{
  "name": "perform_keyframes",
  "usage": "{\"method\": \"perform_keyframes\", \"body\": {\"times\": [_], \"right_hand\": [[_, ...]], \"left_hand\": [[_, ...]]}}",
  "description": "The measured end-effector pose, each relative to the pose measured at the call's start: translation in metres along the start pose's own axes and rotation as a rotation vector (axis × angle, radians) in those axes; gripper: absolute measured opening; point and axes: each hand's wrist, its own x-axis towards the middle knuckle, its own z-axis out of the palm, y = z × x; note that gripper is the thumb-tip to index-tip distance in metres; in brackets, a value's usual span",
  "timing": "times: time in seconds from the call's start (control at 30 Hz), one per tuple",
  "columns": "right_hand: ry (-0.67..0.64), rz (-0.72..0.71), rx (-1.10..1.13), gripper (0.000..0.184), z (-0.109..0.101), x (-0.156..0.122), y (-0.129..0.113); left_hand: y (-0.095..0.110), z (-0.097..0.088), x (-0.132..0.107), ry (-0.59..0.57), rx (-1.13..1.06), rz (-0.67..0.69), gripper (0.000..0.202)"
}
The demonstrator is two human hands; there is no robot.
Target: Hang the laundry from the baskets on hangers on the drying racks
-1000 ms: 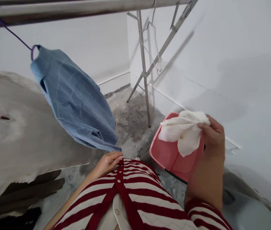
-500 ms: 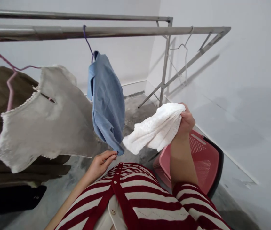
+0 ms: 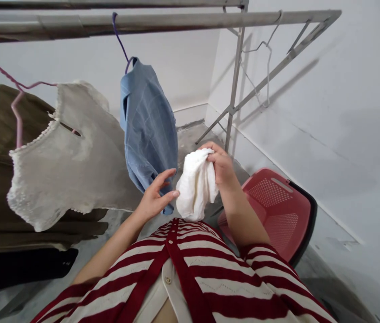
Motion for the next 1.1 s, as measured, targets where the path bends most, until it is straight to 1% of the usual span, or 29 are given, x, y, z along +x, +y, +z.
{"method": "perform_keyframes", "body": {"times": [0.03, 0.1, 0.13, 0.17, 0.2, 0.23, 0.27, 0.3, 0.33, 0.4, 0.43, 0.47, 0.5, 0.57, 0.6, 0.67, 0.73, 0.77, 0.83, 0.93, 0.97, 1.0, 1.03, 1.1], "right_hand": [[0.028, 0.014, 0.003, 0.014, 0.002, 0.000, 0.001], [0.114, 0.020, 0.024, 0.018, 0.003, 0.003, 0.006], [0.159, 0.010, 0.041, 0.019, 0.002, 0.004, 0.009], [0.194, -0.004, 0.059, 0.019, 0.001, 0.005, 0.013], [0.221, -0.021, 0.075, 0.020, 0.000, 0.006, 0.018], [0.241, -0.036, 0.086, 0.021, -0.001, 0.006, 0.024], [0.254, -0.049, 0.094, 0.022, -0.001, 0.004, 0.029], [0.265, -0.058, 0.100, 0.024, 0.001, 0.002, 0.036], [0.269, -0.060, 0.103, 0.025, 0.004, -0.002, 0.042], [0.241, -0.029, 0.093, 0.028, 0.013, -0.011, 0.052], [0.203, -0.006, 0.075, 0.029, 0.017, -0.017, 0.056], [0.150, 0.015, 0.048, 0.029, 0.020, -0.022, 0.059], [0.092, 0.033, 0.017, 0.030, 0.019, -0.026, 0.060], [0.008, 0.044, -0.056, 0.034, 0.010, -0.030, 0.057], [0.004, 0.031, -0.098, 0.036, 0.001, -0.031, 0.054], [0.057, -0.018, -0.189, 0.038, -0.020, -0.030, 0.047], [0.101, -0.068, -0.272, 0.035, -0.040, -0.029, 0.042], [0.090, -0.075, -0.302, 0.035, -0.046, -0.029, 0.041], [-0.004, -0.057, -0.351, 0.040, -0.051, -0.029, 0.045], [-0.188, -0.047, -0.449, 0.063, -0.044, -0.030, 0.059], [-0.229, -0.048, -0.502, 0.067, -0.042, -0.029, 0.065], [-0.248, -0.039, -0.570, 0.063, -0.040, -0.029, 0.070], [-0.247, -0.023, -0.649, 0.052, -0.041, -0.028, 0.075], [-0.220, 0.010, -0.792, 0.029, -0.045, -0.026, 0.081]], "left_hand": [[0.004, 0.000, 0.003, 0.059, 0.023, 0.035, 0.056], [0.011, 0.001, 0.005, 0.202, 0.078, 0.083, 0.044], [0.012, 0.002, 0.005, 0.242, 0.089, 0.096, 0.037], [0.013, 0.004, 0.005, 0.243, 0.081, 0.100, 0.032], [0.012, 0.008, 0.005, 0.205, 0.056, 0.097, 0.028], [0.011, 0.013, 0.006, 0.140, 0.020, 0.088, 0.028], [0.008, 0.020, 0.008, 0.069, -0.023, 0.074, 0.031], [0.005, 0.028, 0.011, 0.008, -0.066, 0.055, 0.039], [0.002, 0.035, 0.015, -0.027, -0.109, 0.032, 0.050], [-0.005, 0.050, 0.027, -0.021, -0.193, -0.006, 0.071], [-0.009, 0.054, 0.034, 0.007, -0.235, -0.019, 0.074], [-0.012, 0.057, 0.041, 0.039, -0.276, -0.035, 0.069], [-0.016, 0.057, 0.047, 0.074, -0.320, -0.058, 0.059], [-0.022, 0.051, 0.057, 0.143, -0.432, -0.147, 0.042], [-0.024, 0.046, 0.060, 0.170, -0.498, -0.207, 0.038], [-0.024, 0.033, 0.064, 0.183, -0.614, -0.316, 0.036], [-0.019, 0.021, 0.067, 0.121, -0.662, -0.373, 0.035], [-0.014, 0.018, 0.068, 0.070, -0.661, -0.384, 0.035], [-0.004, 0.014, 0.070, -0.040, -0.635, -0.389, 0.036], [0.009, 0.015, 0.072, -0.185, -0.589, -0.365, 0.036], [0.012, 0.015, 0.073, -0.215, -0.573, -0.353, 0.035], [0.014, 0.014, 0.073, -0.229, -0.555, -0.341, 0.034], [0.016, 0.013, 0.073, -0.224, -0.538, -0.331, 0.033], [0.016, 0.008, 0.074, -0.163, -0.513, -0.317, 0.030]]}}
